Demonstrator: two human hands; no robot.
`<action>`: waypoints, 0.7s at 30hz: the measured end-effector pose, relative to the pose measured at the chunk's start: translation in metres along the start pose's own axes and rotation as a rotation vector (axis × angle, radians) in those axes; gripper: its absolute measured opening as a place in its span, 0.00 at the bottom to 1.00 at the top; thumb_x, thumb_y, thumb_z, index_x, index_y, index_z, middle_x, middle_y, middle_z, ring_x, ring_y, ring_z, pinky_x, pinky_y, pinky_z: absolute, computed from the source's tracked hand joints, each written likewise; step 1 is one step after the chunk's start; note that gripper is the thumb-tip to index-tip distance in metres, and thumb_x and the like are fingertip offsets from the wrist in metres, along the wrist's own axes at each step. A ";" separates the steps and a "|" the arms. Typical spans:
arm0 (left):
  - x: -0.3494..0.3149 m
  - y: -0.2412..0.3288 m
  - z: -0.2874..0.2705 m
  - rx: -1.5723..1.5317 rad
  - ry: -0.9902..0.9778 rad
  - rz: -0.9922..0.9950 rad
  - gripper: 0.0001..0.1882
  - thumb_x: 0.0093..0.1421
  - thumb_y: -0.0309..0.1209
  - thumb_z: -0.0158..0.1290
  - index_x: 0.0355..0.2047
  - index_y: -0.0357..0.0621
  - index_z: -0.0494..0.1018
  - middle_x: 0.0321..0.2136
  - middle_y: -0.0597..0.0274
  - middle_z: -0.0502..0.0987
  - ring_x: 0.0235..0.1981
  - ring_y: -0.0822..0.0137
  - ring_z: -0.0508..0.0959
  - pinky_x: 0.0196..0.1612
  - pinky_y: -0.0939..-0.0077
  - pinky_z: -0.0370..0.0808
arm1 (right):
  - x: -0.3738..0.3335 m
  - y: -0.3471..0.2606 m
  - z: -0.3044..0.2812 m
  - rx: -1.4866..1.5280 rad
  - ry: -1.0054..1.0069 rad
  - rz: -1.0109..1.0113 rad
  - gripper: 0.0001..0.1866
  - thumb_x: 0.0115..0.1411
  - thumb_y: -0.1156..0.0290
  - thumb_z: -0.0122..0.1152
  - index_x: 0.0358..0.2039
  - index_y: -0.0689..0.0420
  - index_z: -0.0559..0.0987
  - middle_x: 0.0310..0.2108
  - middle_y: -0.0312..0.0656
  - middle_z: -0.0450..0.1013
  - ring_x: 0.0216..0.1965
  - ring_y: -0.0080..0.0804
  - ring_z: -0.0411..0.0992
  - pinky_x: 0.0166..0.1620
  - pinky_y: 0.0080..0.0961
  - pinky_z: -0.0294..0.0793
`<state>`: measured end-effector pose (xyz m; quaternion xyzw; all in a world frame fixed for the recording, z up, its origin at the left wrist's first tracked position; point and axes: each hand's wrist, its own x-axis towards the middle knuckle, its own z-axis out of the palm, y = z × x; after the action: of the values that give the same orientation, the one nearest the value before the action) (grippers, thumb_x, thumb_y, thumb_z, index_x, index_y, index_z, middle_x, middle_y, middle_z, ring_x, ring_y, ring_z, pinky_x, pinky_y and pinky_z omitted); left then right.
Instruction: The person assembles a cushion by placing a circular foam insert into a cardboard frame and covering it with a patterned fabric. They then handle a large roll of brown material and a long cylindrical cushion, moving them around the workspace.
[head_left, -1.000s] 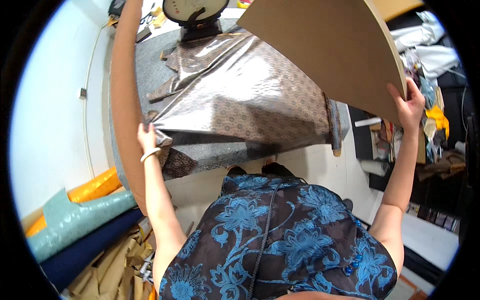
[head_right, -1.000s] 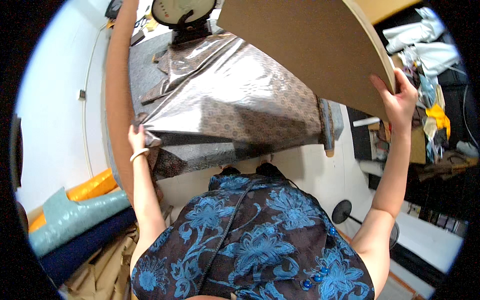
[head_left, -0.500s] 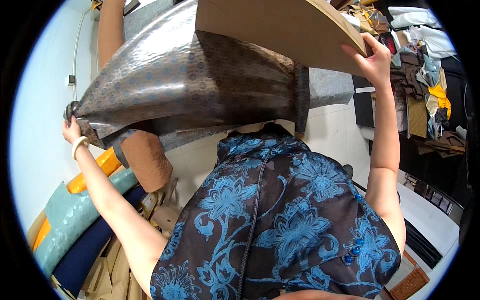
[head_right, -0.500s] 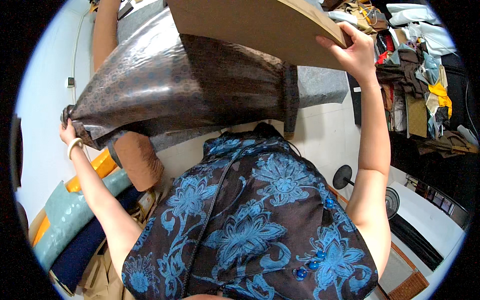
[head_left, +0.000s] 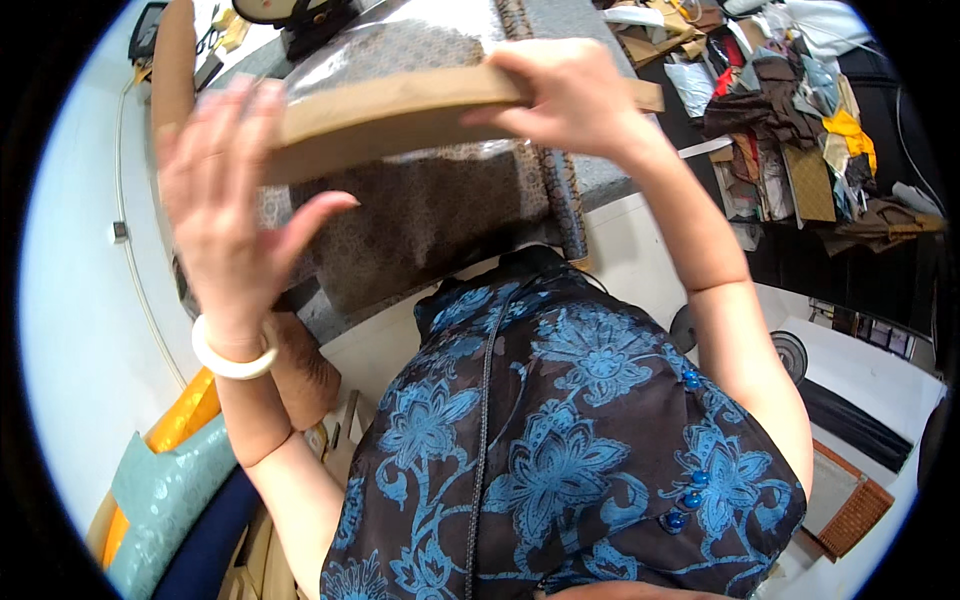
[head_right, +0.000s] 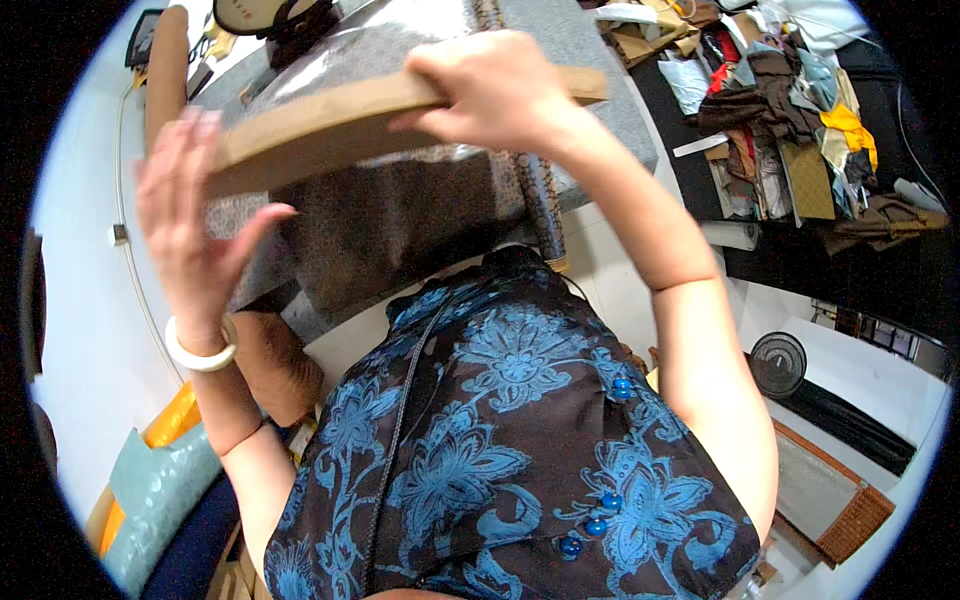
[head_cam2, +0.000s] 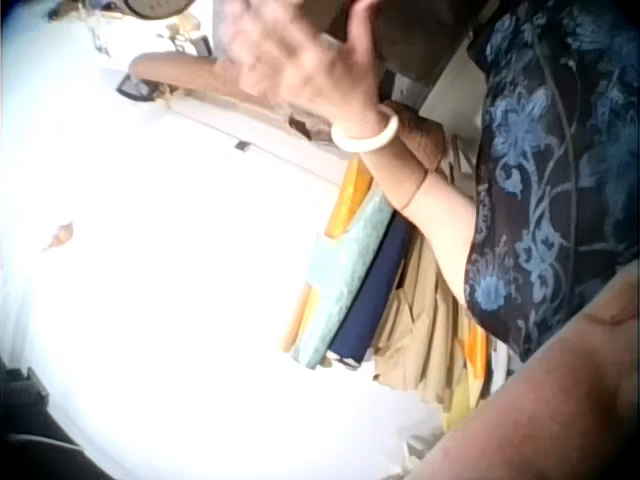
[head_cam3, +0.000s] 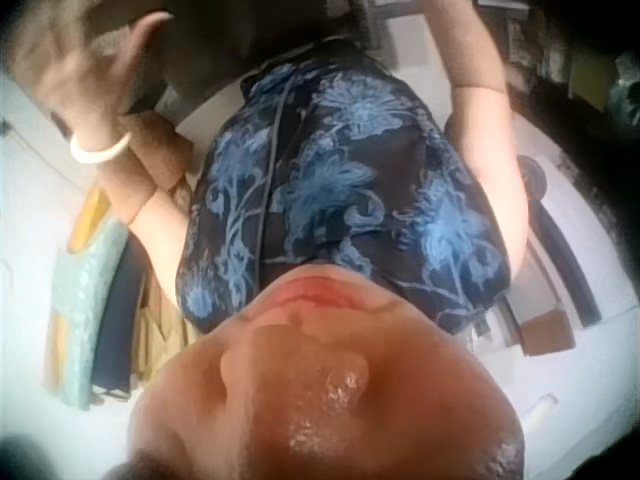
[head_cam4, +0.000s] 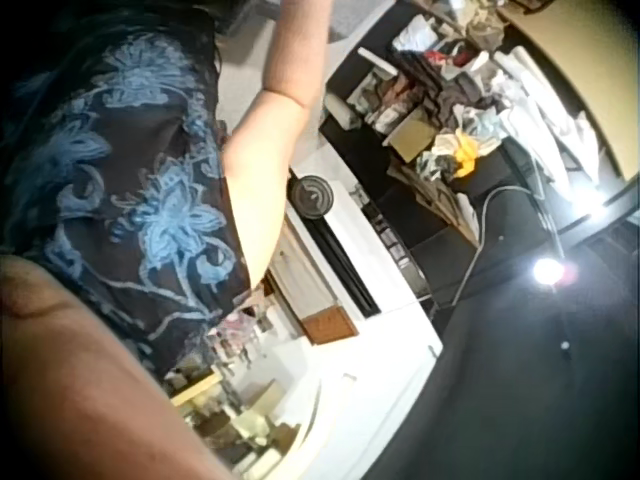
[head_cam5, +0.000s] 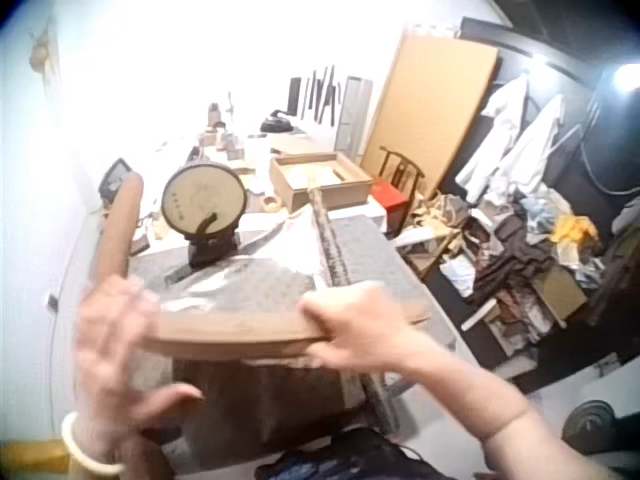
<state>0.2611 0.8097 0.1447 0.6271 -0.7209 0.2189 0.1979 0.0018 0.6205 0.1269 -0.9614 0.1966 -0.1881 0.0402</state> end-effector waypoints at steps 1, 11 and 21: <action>0.002 0.010 0.004 0.060 -0.125 0.013 0.50 0.43 0.48 0.68 0.66 0.49 0.62 0.58 0.58 0.71 0.58 0.57 0.70 0.68 0.57 0.59 | 0.006 -0.007 0.004 0.000 -0.041 -0.013 0.23 0.54 0.43 0.65 0.29 0.53 0.76 0.22 0.43 0.75 0.26 0.41 0.78 0.30 0.36 0.75; -0.008 0.019 0.000 -0.034 -0.182 -0.089 0.18 0.40 0.24 0.64 0.33 0.43 0.71 0.26 0.57 0.71 0.30 0.55 0.73 0.37 0.63 0.69 | -0.056 0.129 0.024 0.467 0.813 0.619 0.14 0.63 0.65 0.63 0.42 0.62 0.76 0.39 0.41 0.78 0.42 0.29 0.76 0.46 0.29 0.76; -0.006 0.065 -0.010 0.177 -0.109 -0.360 0.14 0.40 0.21 0.57 0.31 0.41 0.71 0.24 0.57 0.70 0.27 0.54 0.72 0.33 0.63 0.67 | -0.118 0.199 0.282 0.416 0.161 1.134 0.46 0.45 0.56 0.76 0.61 0.54 0.61 0.52 0.55 0.73 0.54 0.53 0.72 0.55 0.42 0.73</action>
<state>0.1981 0.8277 0.1449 0.7716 -0.5848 0.2082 0.1390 -0.0648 0.4846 -0.2049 -0.6617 0.6394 -0.2441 0.3063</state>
